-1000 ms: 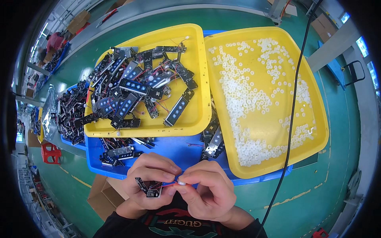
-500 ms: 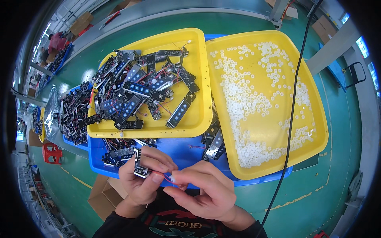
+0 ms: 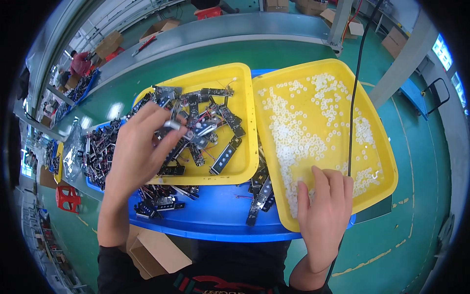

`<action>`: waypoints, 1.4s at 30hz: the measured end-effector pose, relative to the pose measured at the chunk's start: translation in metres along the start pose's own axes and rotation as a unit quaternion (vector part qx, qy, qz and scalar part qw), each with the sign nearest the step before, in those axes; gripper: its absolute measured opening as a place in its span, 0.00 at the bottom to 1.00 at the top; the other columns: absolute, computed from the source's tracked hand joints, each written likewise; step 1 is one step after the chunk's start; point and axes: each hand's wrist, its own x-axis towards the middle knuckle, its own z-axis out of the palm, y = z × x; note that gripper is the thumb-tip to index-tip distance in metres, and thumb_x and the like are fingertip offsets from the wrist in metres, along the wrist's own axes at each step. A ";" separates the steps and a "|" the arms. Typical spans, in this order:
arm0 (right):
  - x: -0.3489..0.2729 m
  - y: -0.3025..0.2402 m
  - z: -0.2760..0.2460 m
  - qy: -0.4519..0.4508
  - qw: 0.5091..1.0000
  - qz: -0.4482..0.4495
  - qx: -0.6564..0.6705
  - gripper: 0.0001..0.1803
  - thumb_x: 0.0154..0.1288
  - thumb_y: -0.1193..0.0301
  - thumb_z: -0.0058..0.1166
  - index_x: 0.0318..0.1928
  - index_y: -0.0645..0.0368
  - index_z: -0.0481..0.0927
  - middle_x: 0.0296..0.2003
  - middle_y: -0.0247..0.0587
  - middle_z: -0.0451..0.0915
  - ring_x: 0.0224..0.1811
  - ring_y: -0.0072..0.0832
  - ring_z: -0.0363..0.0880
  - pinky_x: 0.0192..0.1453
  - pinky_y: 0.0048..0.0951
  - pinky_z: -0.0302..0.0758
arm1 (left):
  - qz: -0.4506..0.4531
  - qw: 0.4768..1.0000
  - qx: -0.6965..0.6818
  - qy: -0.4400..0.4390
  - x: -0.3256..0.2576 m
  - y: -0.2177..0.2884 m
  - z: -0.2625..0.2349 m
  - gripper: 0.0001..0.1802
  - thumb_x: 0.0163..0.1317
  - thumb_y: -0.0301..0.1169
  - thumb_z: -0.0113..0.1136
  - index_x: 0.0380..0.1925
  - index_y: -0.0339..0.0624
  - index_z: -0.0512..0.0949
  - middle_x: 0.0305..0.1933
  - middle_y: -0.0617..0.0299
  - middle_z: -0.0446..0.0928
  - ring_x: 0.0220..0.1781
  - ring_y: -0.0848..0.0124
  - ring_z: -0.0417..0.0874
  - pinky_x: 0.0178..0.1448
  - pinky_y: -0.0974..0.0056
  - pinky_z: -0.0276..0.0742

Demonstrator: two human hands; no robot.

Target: The person repeatedly picks up small circuit boards from a yellow tray and attaches small white circular components to them by hand. The person places the assembled units into a blue bin. The task is performed one at a time in a repetitive loop.

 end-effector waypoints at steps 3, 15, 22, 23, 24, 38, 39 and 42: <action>0.000 0.002 0.001 -0.048 0.998 0.014 -0.034 0.14 0.53 0.75 0.62 0.42 0.65 0.79 0.37 0.45 0.74 0.41 0.43 0.71 0.45 0.41 0.69 | 0.004 0.997 0.079 -0.004 0.025 -0.007 -0.004 0.13 0.58 0.34 0.65 0.39 0.37 0.80 0.35 0.54 0.77 0.37 0.56 0.80 0.41 0.59 0.75; 0.000 0.003 0.008 -0.105 0.994 -0.021 -0.002 0.12 0.52 0.78 0.60 0.40 0.61 0.80 0.33 0.44 0.72 0.37 0.43 0.70 0.43 0.41 0.68 | 0.134 0.969 0.025 -0.207 -0.073 0.027 -0.003 0.12 0.45 0.25 0.69 0.32 0.41 0.81 0.33 0.61 0.78 0.34 0.64 0.80 0.36 0.62 0.77; 0.000 0.006 0.010 -0.117 0.993 -0.022 0.011 0.09 0.53 0.79 0.58 0.36 0.62 0.75 0.34 0.44 0.71 0.37 0.44 0.68 0.43 0.40 0.67 | 0.209 0.927 0.175 -0.258 -0.097 -0.004 0.034 0.23 0.49 0.29 0.58 0.48 0.39 0.79 0.49 0.61 0.75 0.51 0.67 0.77 0.55 0.63 0.74; 0.000 0.007 0.009 -0.119 0.993 -0.022 0.010 0.09 0.53 0.79 0.58 0.35 0.62 0.75 0.34 0.44 0.71 0.37 0.44 0.68 0.43 0.41 0.67 | 0.214 0.923 0.193 -0.254 -0.098 -0.007 0.039 0.23 0.49 0.29 0.58 0.49 0.38 0.79 0.49 0.61 0.75 0.51 0.67 0.76 0.55 0.63 0.74; -0.001 0.007 0.008 -0.121 0.992 -0.022 0.010 0.08 0.53 0.79 0.58 0.34 0.62 0.74 0.34 0.45 0.71 0.38 0.44 0.68 0.43 0.41 0.67 | 0.219 0.919 0.212 -0.250 -0.100 -0.010 0.042 0.24 0.48 0.29 0.58 0.49 0.38 0.79 0.49 0.62 0.74 0.51 0.67 0.76 0.56 0.63 0.73; 0.000 0.009 0.007 -0.134 0.990 -0.028 0.011 0.10 0.53 0.81 0.57 0.38 0.64 0.77 0.33 0.46 0.71 0.37 0.44 0.69 0.42 0.41 0.68 | 0.139 0.975 -0.137 -0.102 -0.112 -0.006 0.019 0.16 0.42 0.30 0.70 0.36 0.42 0.84 0.37 0.62 0.80 0.33 0.68 0.78 0.35 0.64 0.74; 0.000 0.006 0.008 -0.128 0.992 -0.024 0.008 0.10 0.53 0.81 0.57 0.38 0.64 0.77 0.33 0.46 0.70 0.37 0.44 0.69 0.43 0.41 0.68 | 0.126 0.973 -0.175 -0.076 -0.112 -0.002 0.019 0.17 0.41 0.29 0.71 0.36 0.41 0.84 0.36 0.62 0.81 0.33 0.68 0.78 0.34 0.64 0.73; 0.000 0.005 0.006 -0.127 0.992 -0.023 -0.001 0.09 0.54 0.81 0.57 0.38 0.65 0.77 0.33 0.46 0.70 0.38 0.44 0.69 0.43 0.41 0.68 | 0.025 0.963 -0.264 -0.049 -0.107 0.007 0.023 0.14 0.45 0.31 0.76 0.33 0.40 0.85 0.33 0.60 0.82 0.32 0.67 0.79 0.37 0.65 0.73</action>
